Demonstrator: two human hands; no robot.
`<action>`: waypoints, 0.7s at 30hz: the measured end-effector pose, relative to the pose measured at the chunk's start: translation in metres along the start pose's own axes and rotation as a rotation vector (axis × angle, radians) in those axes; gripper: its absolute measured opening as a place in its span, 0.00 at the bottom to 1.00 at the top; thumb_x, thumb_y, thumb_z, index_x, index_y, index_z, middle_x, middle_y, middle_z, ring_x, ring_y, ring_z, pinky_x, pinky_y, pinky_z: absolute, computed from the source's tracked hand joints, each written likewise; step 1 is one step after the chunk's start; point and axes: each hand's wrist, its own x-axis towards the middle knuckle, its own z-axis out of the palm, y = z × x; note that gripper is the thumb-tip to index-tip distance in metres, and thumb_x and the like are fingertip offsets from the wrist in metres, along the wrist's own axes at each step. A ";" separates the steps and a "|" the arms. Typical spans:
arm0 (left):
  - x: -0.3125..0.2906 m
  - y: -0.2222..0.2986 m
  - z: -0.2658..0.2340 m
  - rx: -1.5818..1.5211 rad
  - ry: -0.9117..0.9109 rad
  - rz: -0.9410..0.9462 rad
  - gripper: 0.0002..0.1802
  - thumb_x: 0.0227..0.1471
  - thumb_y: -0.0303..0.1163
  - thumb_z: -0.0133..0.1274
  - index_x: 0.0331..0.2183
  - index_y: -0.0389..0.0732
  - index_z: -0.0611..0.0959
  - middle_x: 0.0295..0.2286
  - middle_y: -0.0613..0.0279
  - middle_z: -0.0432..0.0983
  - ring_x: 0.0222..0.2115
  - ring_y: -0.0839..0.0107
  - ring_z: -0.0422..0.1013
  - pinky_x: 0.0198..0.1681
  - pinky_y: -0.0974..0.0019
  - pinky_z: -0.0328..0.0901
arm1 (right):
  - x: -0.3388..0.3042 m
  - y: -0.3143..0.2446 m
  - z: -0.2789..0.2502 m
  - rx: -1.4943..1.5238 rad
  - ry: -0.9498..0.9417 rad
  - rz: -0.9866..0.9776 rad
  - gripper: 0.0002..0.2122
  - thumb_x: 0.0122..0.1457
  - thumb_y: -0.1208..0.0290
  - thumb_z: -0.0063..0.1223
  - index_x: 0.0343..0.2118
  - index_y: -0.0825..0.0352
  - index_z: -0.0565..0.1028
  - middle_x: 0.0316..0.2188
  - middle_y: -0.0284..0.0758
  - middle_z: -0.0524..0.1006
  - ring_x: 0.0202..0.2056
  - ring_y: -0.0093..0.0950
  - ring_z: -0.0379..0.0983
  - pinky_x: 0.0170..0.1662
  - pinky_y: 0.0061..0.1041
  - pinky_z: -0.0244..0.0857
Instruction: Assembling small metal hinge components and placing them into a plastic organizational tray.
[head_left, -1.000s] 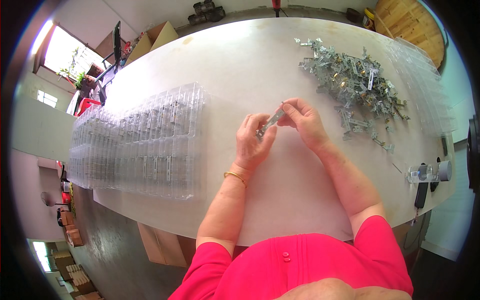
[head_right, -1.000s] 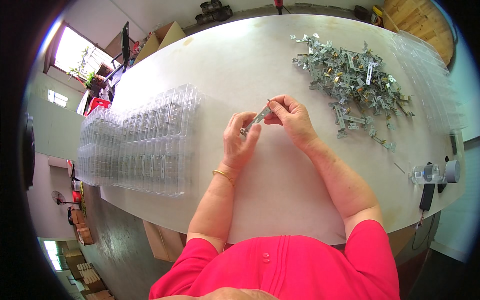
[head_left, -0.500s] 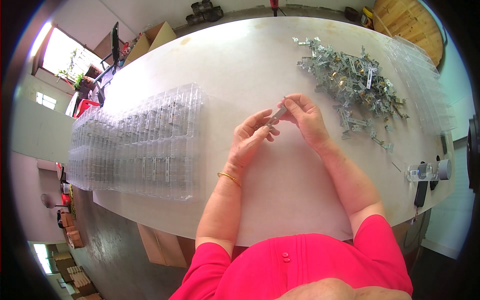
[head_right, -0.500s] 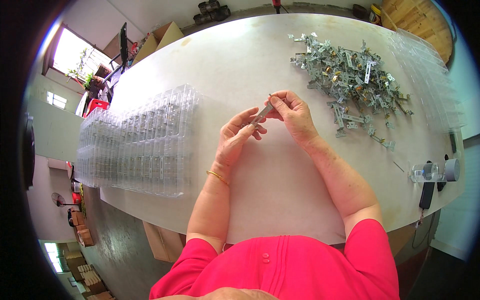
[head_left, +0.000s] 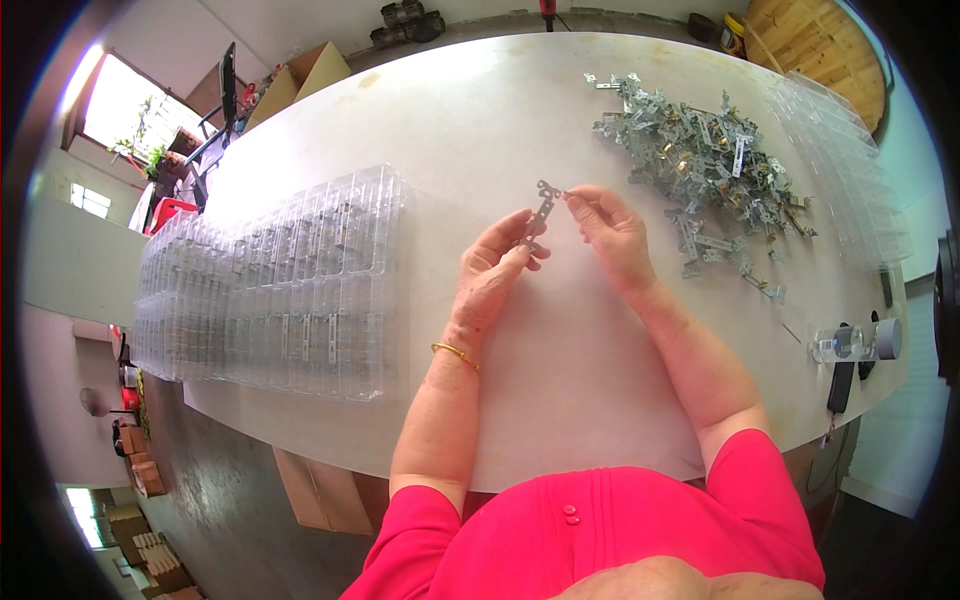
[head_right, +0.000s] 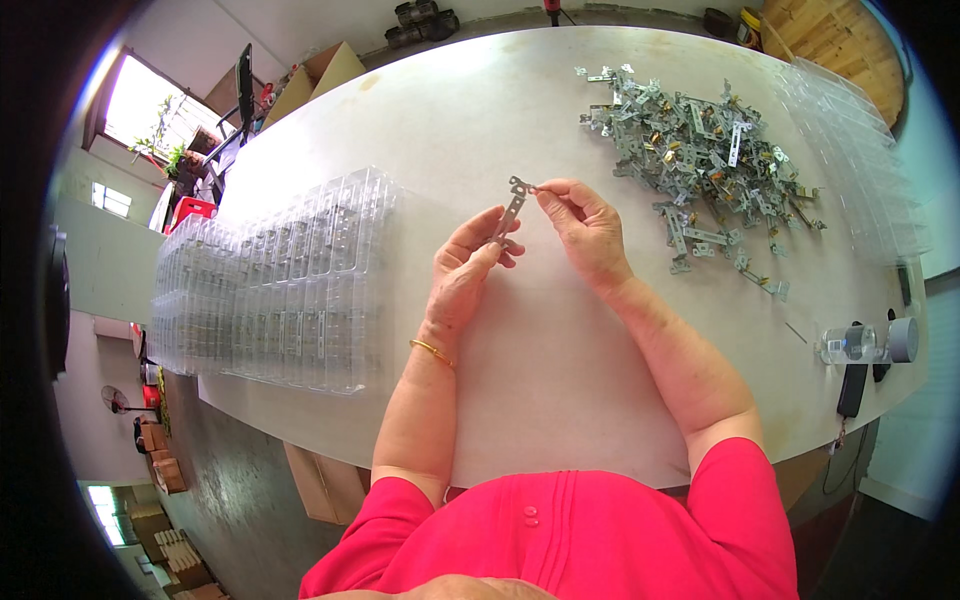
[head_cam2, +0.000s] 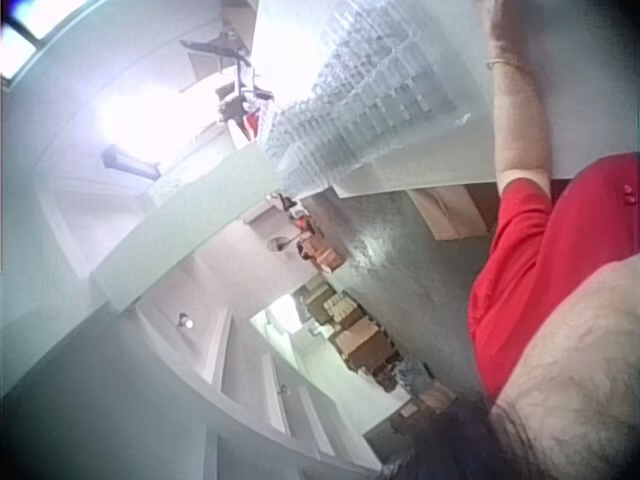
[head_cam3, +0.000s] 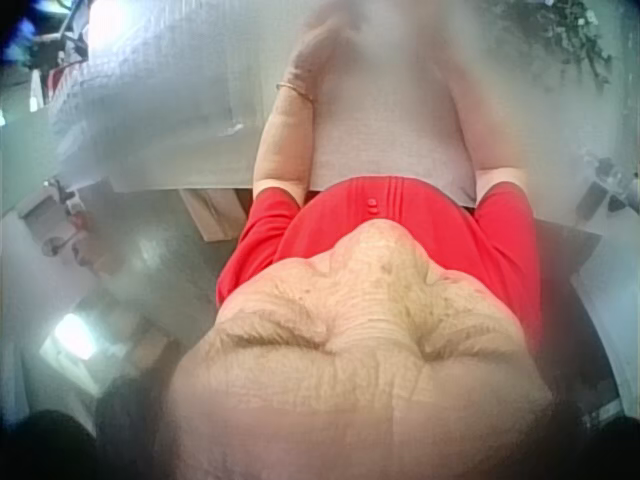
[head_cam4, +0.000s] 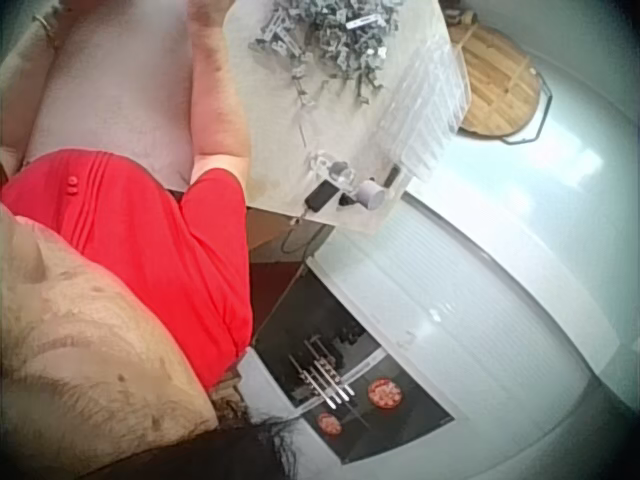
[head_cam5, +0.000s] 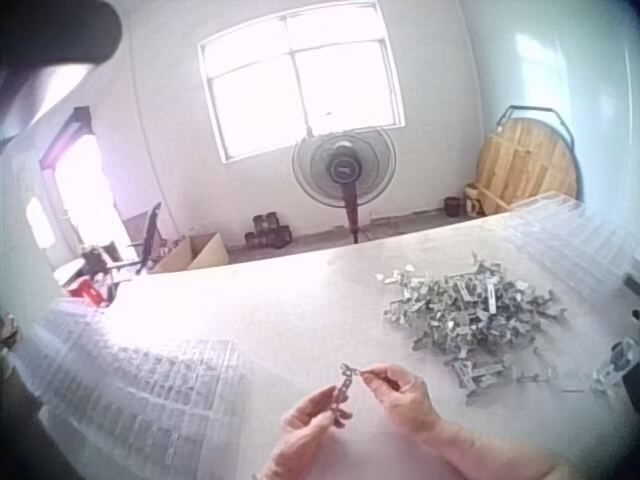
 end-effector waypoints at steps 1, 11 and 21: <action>0.000 -0.001 -0.001 0.000 0.000 0.000 0.24 0.57 0.25 0.53 0.56 0.33 0.74 0.47 0.51 0.77 0.41 0.67 0.76 0.42 0.66 0.69 | -0.001 -0.001 -0.001 -0.092 -0.023 0.010 0.06 0.63 0.70 0.57 0.41 0.63 0.80 0.32 0.26 0.80 0.31 0.15 0.73 0.35 0.21 0.69; 0.004 -0.010 0.005 0.270 0.190 0.141 0.25 0.58 0.17 0.48 0.57 0.35 0.72 0.50 0.60 0.75 0.43 0.73 0.75 0.44 0.71 0.70 | -0.012 -0.011 0.011 -0.479 -0.103 -0.368 0.06 0.62 0.78 0.53 0.40 0.66 0.79 0.33 0.39 0.80 0.33 0.36 0.77 0.35 0.29 0.70; 0.004 -0.019 0.006 0.577 0.231 0.336 0.25 0.54 0.16 0.51 0.53 0.40 0.77 0.46 0.62 0.78 0.40 0.74 0.77 0.45 0.70 0.71 | -0.019 -0.013 0.014 -0.579 -0.161 -0.356 0.03 0.59 0.77 0.55 0.35 0.66 0.76 0.29 0.41 0.79 0.29 0.40 0.77 0.31 0.33 0.69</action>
